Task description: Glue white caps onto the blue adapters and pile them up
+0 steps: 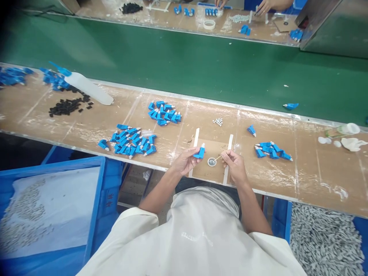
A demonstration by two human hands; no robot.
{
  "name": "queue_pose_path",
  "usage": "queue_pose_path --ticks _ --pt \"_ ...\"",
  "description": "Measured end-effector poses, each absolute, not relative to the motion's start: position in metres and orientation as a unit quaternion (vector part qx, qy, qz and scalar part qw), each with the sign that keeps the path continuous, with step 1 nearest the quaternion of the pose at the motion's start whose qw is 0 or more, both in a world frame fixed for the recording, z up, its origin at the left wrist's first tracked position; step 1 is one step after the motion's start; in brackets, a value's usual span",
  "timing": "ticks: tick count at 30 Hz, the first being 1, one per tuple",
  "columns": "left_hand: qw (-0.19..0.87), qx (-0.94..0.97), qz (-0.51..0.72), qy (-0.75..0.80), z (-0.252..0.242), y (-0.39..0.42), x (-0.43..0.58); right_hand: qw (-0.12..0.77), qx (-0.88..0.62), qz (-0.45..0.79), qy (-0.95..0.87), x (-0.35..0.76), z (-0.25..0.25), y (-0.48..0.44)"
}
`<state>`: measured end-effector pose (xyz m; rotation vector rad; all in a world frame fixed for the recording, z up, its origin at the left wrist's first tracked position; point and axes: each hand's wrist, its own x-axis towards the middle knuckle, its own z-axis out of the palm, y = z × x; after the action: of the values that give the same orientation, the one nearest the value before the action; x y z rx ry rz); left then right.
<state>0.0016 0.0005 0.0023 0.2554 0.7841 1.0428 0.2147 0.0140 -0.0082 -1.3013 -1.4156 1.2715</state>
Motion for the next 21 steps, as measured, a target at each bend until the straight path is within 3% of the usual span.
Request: queue_pose_path --ticks 5,13,21 --pt "0.814 0.124 0.444 0.355 0.007 -0.006 0.010 0.449 -0.506 0.467 -0.570 0.212 0.021 0.005" --pt "0.825 0.171 0.419 0.340 0.013 -0.010 0.014 0.475 -0.427 0.212 -0.740 0.198 0.059 -0.007" --pt "0.826 0.180 0.413 0.338 0.016 -0.009 0.013 0.469 -0.400 0.162 -0.771 0.191 0.061 -0.003"
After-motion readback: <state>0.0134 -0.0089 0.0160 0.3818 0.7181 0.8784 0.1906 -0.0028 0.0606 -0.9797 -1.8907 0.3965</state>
